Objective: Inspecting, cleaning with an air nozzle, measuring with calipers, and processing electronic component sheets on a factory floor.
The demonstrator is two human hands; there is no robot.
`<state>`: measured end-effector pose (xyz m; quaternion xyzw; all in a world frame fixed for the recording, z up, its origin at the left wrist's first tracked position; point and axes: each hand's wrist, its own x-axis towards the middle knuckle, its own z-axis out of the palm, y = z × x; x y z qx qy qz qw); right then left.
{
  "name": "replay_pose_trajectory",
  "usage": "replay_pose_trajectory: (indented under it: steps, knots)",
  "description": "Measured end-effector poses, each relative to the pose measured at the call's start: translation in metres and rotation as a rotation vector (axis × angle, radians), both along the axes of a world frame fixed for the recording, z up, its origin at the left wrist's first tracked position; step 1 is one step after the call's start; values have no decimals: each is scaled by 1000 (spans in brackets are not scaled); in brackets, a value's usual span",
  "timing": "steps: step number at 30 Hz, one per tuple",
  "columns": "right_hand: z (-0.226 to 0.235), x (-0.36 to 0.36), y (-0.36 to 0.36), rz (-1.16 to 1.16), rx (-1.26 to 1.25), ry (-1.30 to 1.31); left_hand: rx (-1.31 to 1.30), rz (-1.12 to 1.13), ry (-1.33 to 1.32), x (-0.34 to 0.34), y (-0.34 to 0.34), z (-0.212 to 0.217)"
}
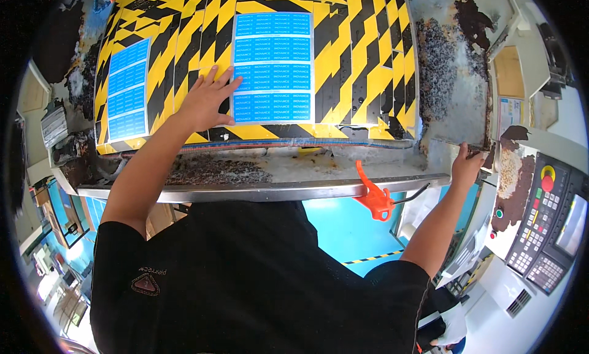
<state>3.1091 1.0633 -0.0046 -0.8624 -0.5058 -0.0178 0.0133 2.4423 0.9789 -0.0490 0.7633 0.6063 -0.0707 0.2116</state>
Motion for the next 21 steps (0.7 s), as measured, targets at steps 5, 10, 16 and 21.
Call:
replay_pose_trajectory:
  steps: [5,10,16,21]
  knots:
    - [-26,4,-24,139,410,-51,7,-33,5,7,10,0]
    - [-32,-31,-34,118,431,-138,26,25,-5,-6,3,-3]
    - [-74,26,-57,358,611,-128,196,-23,-141,-12,-25,0]
    - [-48,9,-31,1120,575,-797,285,138,-1021,-3,-116,3]
